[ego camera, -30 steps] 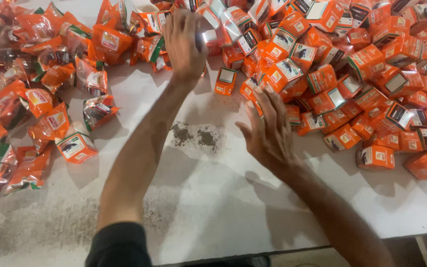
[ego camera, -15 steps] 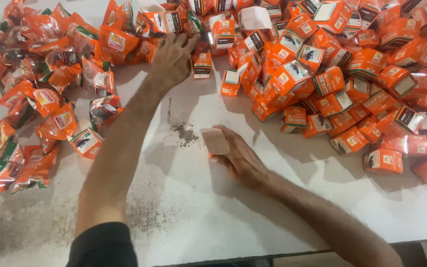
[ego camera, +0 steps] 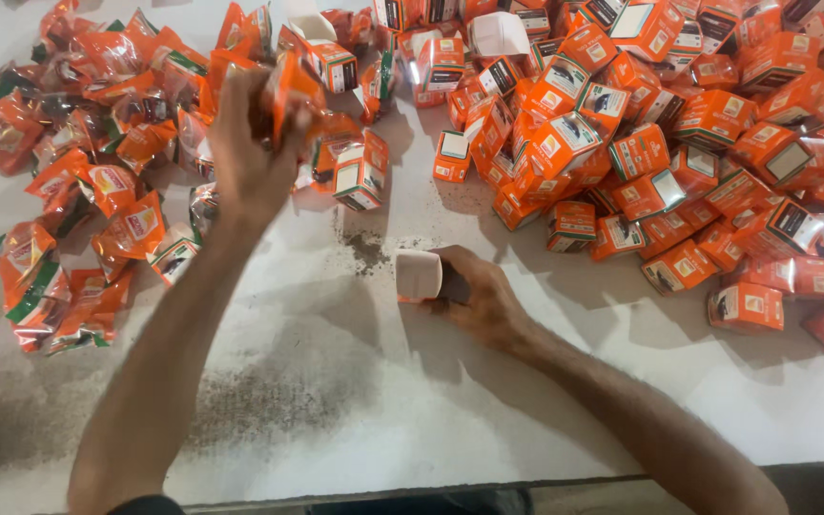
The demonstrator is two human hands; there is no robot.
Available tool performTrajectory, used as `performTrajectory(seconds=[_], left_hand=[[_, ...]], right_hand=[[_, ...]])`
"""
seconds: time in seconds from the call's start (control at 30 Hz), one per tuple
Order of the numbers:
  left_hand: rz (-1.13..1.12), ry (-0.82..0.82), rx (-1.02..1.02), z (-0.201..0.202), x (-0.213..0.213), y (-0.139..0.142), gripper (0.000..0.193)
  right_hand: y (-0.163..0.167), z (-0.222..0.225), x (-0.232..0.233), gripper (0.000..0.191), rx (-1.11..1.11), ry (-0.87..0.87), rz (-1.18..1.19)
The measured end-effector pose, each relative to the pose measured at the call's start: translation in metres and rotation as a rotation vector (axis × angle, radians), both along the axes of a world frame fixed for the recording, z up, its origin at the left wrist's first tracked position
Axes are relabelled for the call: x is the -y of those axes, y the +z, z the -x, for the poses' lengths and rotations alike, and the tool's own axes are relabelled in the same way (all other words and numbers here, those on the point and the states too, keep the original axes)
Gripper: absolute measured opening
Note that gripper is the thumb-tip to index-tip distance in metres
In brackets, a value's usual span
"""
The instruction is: The person picks up small orange product boxes from a large pile on the table, folds a white paper insert, places it inside a box, closes the box, and pushes the finished box onto the pile. They repeat this packing cycle continuously, occasionally reaching across the pile to grab more boxes.
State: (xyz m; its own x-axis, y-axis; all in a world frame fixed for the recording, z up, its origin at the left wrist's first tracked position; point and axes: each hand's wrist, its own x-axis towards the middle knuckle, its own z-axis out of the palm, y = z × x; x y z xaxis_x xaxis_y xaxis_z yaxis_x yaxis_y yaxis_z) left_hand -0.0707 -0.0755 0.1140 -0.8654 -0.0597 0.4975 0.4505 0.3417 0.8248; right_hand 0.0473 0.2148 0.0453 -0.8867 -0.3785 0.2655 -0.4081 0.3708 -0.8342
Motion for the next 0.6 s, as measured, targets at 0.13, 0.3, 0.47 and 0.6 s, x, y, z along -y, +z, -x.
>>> performTrajectory(seconds=[0.13, 0.3, 0.47, 0.6], left_hand=[[0.412, -0.257, -0.424, -0.097, -0.035, -0.032, 0.061], [0.701, -0.246, -0.772, -0.126, -0.061, -0.055, 0.041], [0.833, -0.245, -0.689, -0.127, -0.058, -0.04, 0.04], [0.789, -0.371, -0.486, -0.128, -0.055, -0.032, 0.05]], right_hand=[[0.001, 0.001, 0.001, 0.047, -0.058, 0.011, -0.029], [0.003, 0.0, 0.004, 0.039, 0.118, -0.009, -0.012], [0.006, -0.001, 0.006, 0.045, 0.027, -0.014, -0.057], [0.003, -0.002, 0.005, 0.049, -0.052, -0.004, -0.067]])
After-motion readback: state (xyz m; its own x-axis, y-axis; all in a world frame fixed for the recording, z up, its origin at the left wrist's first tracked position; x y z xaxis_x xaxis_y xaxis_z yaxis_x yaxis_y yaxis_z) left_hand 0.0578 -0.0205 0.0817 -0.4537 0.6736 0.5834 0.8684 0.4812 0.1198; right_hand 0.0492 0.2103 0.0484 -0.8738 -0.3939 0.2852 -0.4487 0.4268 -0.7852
